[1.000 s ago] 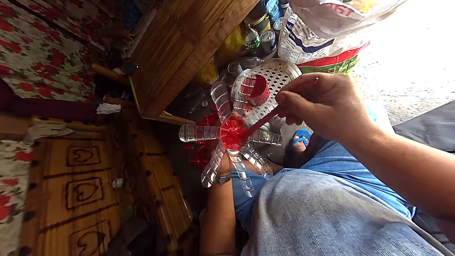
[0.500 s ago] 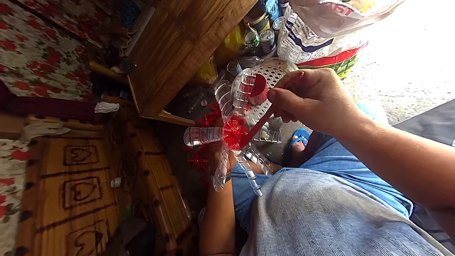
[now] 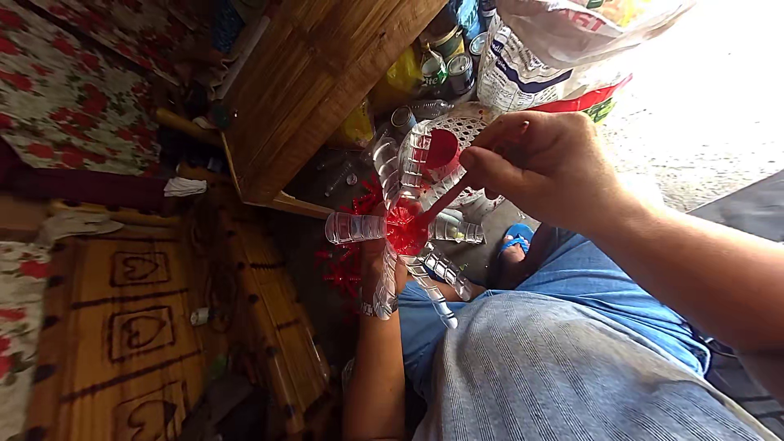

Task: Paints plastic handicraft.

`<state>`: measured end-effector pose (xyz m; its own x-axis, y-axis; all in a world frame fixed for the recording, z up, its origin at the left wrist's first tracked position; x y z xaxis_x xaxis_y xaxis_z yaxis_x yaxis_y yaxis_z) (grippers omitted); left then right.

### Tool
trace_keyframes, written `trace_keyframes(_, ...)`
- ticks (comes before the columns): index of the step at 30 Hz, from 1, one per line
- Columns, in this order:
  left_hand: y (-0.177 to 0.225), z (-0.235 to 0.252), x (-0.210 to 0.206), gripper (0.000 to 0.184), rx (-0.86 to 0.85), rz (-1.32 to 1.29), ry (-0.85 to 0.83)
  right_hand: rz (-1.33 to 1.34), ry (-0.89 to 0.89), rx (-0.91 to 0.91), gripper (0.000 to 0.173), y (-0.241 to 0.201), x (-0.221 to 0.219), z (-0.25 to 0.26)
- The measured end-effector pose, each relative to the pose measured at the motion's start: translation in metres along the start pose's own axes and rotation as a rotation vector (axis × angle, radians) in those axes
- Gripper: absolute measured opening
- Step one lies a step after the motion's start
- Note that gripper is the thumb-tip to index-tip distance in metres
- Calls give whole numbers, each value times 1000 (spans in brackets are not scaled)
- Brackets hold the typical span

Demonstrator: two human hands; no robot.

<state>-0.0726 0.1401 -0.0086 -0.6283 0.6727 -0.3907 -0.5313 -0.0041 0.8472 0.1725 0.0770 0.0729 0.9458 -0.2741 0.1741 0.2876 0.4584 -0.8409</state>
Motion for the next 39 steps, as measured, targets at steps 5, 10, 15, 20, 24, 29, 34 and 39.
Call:
trace_keyframes(5, -1, 3, -1, 34, 28, -64, -23, -1, -39, 35, 9, -3, -3, -5)
trace_keyframes(10, -2, 3, -3, 34, 39, -56, -20, 29, -44, 59, 10, -4, -1, -1)
trace_keyframes(15, -3, 4, 0, 34, 40, -38, -43, -26, -36, 23, 11, 4, 0, -1)
trace_keyframes(20, -1, 9, -11, 32, 43, -49, 20, -113, -24, 215, 15, -5, 3, -4)
trace_keyframes(24, -2, 9, -12, 41, 85, -71, 104, -260, -127, 445, 18, -17, -2, -19)
trace_keyframes(29, -4, 11, -8, 48, 85, -107, 165, -411, -335, 598, 17, -17, -16, -42)
trace_keyframes(34, -6, 10, -7, 48, 101, -120, 160, -427, -377, 602, 17, -20, -16, -44)
trace_keyframes(39, -3, 12, -7, 48, 66, -101, 153, -455, -410, 605, 19, -21, -19, -43)
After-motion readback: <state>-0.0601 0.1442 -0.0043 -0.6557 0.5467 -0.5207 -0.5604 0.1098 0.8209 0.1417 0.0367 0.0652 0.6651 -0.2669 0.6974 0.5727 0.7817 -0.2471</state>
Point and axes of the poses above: each hand's wrist, its own z-axis towards the middle knuckle, its own x-axis out of the back of the hand, y = z × x, the point moved 4 cm from there along z, towards the middle knuckle, and after that the axes turned 6 degrees about -y, right-handed, at the moved point
